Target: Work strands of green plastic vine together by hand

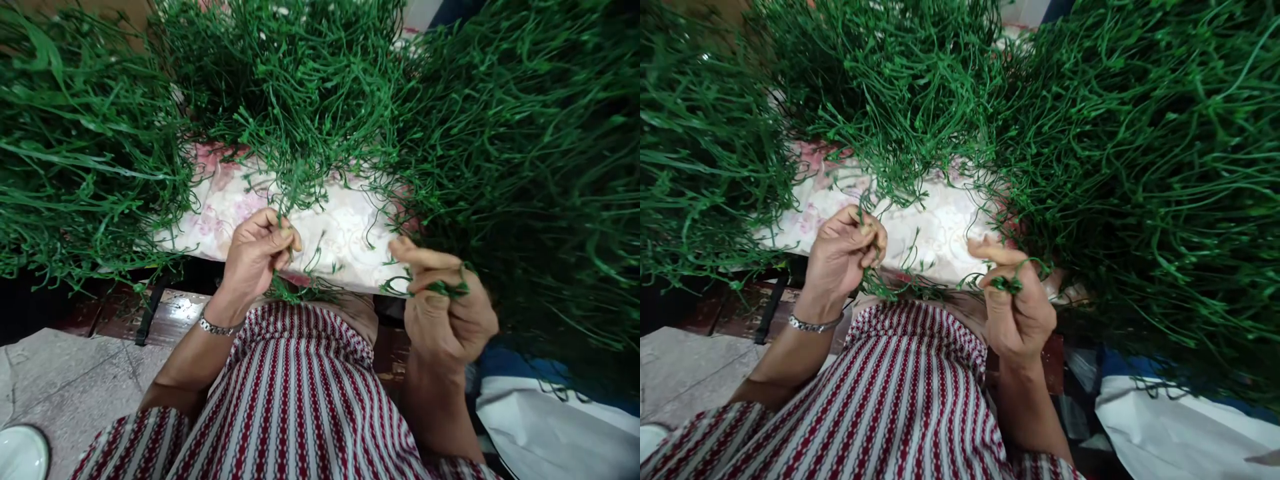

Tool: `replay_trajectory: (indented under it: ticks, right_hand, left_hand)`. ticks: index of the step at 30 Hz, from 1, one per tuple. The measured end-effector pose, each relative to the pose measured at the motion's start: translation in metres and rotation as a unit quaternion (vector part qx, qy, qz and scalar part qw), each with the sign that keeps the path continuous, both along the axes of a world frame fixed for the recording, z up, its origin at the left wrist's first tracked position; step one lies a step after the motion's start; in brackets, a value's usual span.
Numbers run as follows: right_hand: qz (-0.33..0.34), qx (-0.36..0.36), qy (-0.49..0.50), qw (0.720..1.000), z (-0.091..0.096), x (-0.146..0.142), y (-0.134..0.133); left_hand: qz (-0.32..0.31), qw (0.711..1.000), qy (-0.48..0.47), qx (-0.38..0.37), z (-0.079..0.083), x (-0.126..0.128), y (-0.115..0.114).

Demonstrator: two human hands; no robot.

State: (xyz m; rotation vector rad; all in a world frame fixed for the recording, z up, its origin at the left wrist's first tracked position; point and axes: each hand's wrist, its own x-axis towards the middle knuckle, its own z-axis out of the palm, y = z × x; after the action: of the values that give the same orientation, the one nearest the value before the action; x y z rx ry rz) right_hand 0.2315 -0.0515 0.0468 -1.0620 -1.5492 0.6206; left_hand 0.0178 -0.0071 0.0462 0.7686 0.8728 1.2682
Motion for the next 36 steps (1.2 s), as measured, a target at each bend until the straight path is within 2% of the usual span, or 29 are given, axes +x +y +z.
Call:
replay_trajectory:
  ticks: [3,5,7,10,13,15,18,21,25,28,31,33,36]
  right_hand:
    - [0.038,-0.041,0.156,0.986,-0.001,-0.007,0.006]
    - [0.057,-0.083,0.158,0.982,-0.001,-0.011,0.011]
    - [0.058,-0.107,0.105,0.987,-0.001,-0.012,0.014]
    - [0.060,-0.116,-0.039,0.991,0.003,-0.014,0.016]
    - [0.027,-0.057,-0.188,0.980,0.006,-0.017,0.017]
    - [-0.010,-0.003,-0.253,0.967,0.005,-0.020,0.018]
    - [-0.048,0.047,-0.275,0.959,0.003,-0.022,0.018]
    - [-0.060,0.031,-0.249,0.966,0.004,-0.019,0.019]
    - [0.030,0.014,-0.252,0.967,0.014,-0.012,0.029]
    - [0.139,0.037,-0.293,0.945,0.020,-0.010,0.041]
    - [0.236,0.047,-0.312,0.919,0.019,-0.012,0.048]
    - [0.268,0.051,-0.298,0.915,0.015,-0.015,0.048]
    - [0.263,0.073,-0.260,0.926,0.006,-0.018,0.045]
  left_hand:
    - [-0.034,0.999,0.015,-0.025,-0.002,0.005,-0.006]
    - [-0.051,0.998,0.023,-0.026,-0.004,0.007,-0.010]
    - [-0.056,0.997,0.043,-0.020,-0.008,0.008,-0.014]
    - [-0.033,0.993,0.114,0.016,-0.012,0.007,-0.018]
    - [0.003,0.976,0.209,0.057,-0.013,0.006,-0.021]
    - [0.000,0.966,0.248,0.071,-0.012,0.006,-0.022]
    - [-0.014,0.968,0.239,0.080,-0.013,0.005,-0.023]
    - [-0.021,0.972,0.218,0.084,-0.014,0.004,-0.023]
    - [-0.082,0.973,0.205,0.070,-0.015,0.001,-0.025]
    - [-0.146,0.969,0.187,0.067,-0.014,-0.001,-0.026]
    - [-0.197,0.961,0.179,0.077,-0.012,-0.001,-0.026]
    - [-0.225,0.956,0.173,0.078,-0.011,0.000,-0.026]
    - [-0.240,0.956,0.157,0.065,-0.009,0.002,-0.027]
